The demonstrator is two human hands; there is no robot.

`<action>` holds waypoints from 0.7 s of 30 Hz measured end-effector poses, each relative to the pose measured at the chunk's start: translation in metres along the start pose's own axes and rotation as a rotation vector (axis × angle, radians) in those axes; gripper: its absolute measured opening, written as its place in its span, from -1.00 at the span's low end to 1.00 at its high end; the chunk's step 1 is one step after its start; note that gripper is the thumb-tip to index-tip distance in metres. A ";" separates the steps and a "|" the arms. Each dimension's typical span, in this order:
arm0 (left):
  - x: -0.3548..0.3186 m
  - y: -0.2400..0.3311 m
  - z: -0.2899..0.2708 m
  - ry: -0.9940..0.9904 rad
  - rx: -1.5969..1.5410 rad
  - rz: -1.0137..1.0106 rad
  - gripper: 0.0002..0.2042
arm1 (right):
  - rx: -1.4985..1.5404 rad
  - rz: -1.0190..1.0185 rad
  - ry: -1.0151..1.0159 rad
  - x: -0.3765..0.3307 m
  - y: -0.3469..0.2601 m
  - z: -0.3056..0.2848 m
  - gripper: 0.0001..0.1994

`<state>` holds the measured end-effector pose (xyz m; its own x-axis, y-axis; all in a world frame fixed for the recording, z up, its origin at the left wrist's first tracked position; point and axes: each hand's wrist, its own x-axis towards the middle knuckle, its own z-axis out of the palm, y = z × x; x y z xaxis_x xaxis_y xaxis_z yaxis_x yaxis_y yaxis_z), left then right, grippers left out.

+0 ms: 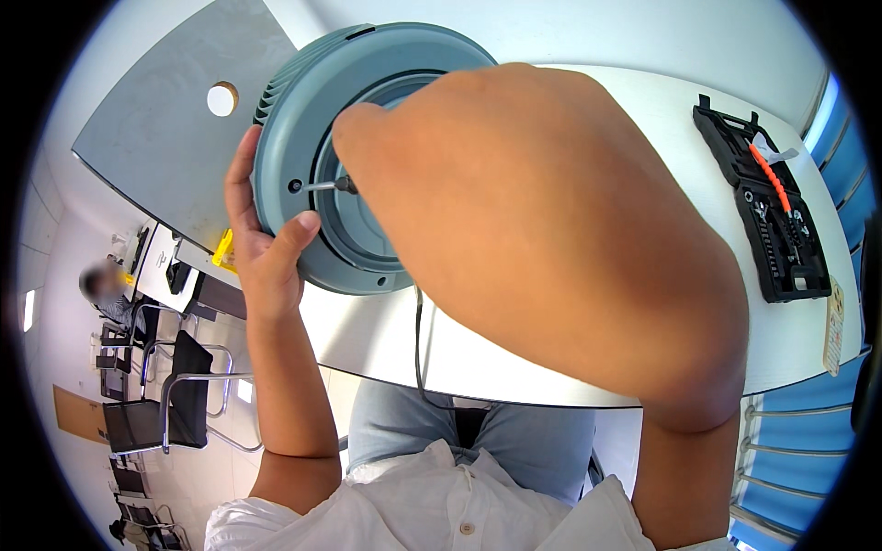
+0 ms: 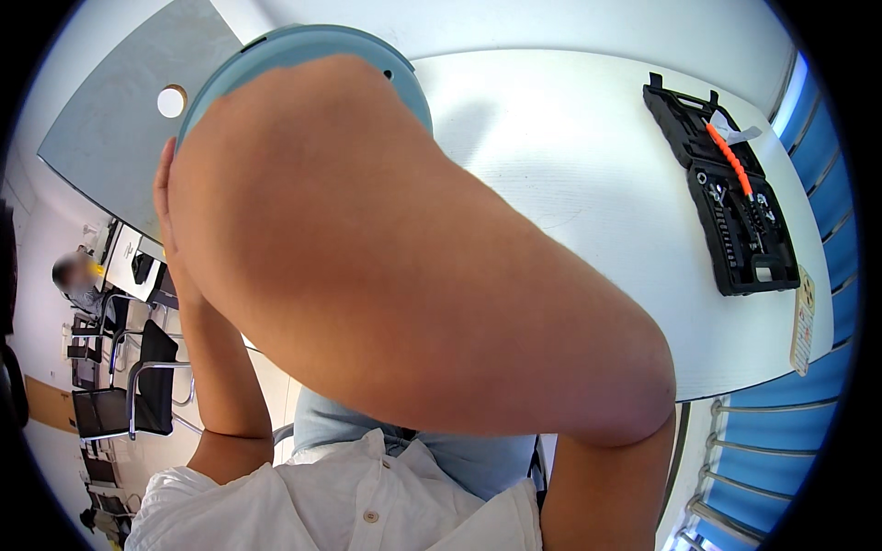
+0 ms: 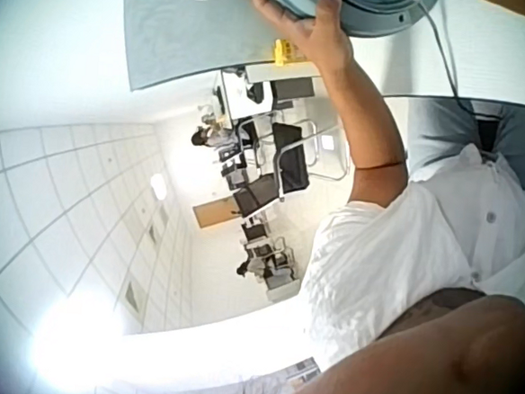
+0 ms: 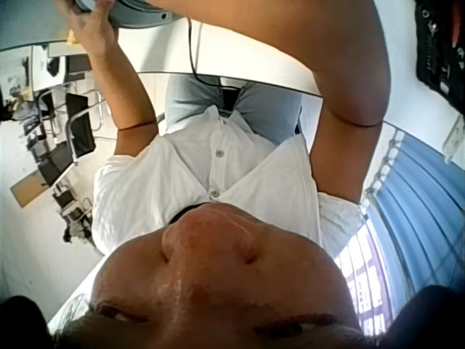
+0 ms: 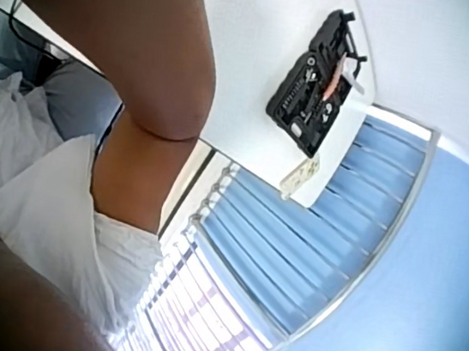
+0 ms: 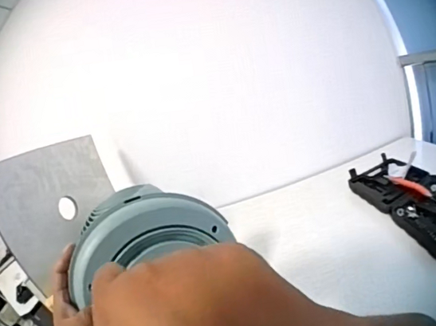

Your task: The person assembles a light-blue desk fan by hand, using a screwdriver to tighten screws on the base and then attaching the fan head. The person rotates the fan to access different screw locations and secures the components together.

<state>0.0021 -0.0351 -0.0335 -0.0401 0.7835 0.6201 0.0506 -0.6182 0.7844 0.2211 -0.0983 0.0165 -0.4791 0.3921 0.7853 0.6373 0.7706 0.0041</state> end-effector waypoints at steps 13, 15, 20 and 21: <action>0.002 -0.008 -0.004 0.005 0.002 0.030 -0.11 | 0.030 -0.021 0.009 -0.004 0.000 0.013 -0.89; 0.000 0.007 -0.002 -0.075 -0.008 0.047 -0.11 | 0.029 -0.022 0.015 -0.004 0.001 0.013 -0.89; -0.001 0.006 -0.002 -0.036 0.020 0.041 -0.12 | 0.043 -0.032 0.026 -0.002 0.001 0.014 -0.89; -0.002 0.009 -0.002 -0.072 -0.001 0.045 -0.12 | 0.044 -0.032 0.027 -0.002 0.002 0.014 -0.89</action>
<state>0.0007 -0.0423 -0.0274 0.0342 0.7572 0.6523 0.0496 -0.6532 0.7556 0.2150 -0.0905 0.0059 -0.4823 0.3534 0.8016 0.5941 0.8044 0.0029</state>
